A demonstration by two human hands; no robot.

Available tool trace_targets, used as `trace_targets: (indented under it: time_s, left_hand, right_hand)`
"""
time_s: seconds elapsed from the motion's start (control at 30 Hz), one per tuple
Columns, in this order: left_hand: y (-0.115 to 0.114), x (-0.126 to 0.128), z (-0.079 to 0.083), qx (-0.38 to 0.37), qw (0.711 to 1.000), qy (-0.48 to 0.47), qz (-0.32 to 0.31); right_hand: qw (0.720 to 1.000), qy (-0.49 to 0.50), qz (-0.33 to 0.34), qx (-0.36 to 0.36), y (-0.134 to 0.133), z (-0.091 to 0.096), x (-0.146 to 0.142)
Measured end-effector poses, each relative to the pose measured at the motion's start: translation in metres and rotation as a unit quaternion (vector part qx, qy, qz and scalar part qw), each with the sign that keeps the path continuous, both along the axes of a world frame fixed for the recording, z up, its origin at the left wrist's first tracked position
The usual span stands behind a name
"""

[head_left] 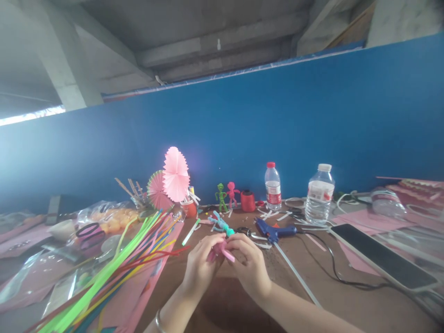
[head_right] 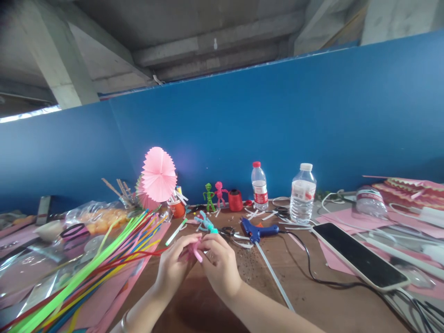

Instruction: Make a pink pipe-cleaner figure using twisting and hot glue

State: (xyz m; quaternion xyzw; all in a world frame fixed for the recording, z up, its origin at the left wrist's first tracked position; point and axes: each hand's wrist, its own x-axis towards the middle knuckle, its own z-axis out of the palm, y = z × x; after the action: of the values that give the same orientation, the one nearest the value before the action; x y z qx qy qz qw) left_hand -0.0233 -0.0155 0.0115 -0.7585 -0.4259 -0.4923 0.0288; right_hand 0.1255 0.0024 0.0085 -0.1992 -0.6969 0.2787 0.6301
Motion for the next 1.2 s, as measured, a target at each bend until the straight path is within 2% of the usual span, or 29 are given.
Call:
trace_targets:
  time_s: [0.23, 0.43, 0.5, 0.6, 0.7, 0.97, 1.2]
  left_hand:
    - [-0.001, 0.0, 0.0, 0.008, 1.0, 0.004, -0.01]
    - [-0.004, 0.003, 0.004, 0.007, 1.0, -0.005, -0.002]
    - [-0.004, 0.003, 0.004, 0.004, 1.0, -0.012, -0.001]
    - [-0.004, 0.003, 0.002, 0.006, 1.0, -0.019, -0.005]
    - [-0.004, 0.002, 0.001, 0.007, 1.0, -0.021, -0.007]
    - [-0.004, 0.002, 0.008, 0.016, 1.0, -0.008, -0.011]
    - [-0.003, 0.001, 0.008, 0.031, 0.999, 0.001, -0.016]
  right_hand:
    - [1.0, 0.008, -0.002, -0.01, -0.001, -0.001, 0.0]
    - [0.998, 0.024, -0.005, -0.052, -0.002, 0.002, -0.001]
    - [0.996, 0.033, -0.002, -0.088, -0.002, 0.001, -0.002]
    - [0.983, 0.06, 0.016, -0.175, -0.002, -0.002, -0.004]
    - [0.97, 0.08, 0.035, -0.227, -0.002, -0.004, -0.006]
    - [0.946, 0.131, 0.107, -0.277, 0.005, -0.003, -0.011]
    - [0.937, 0.141, 0.134, -0.291, 0.003, -0.001, -0.009]
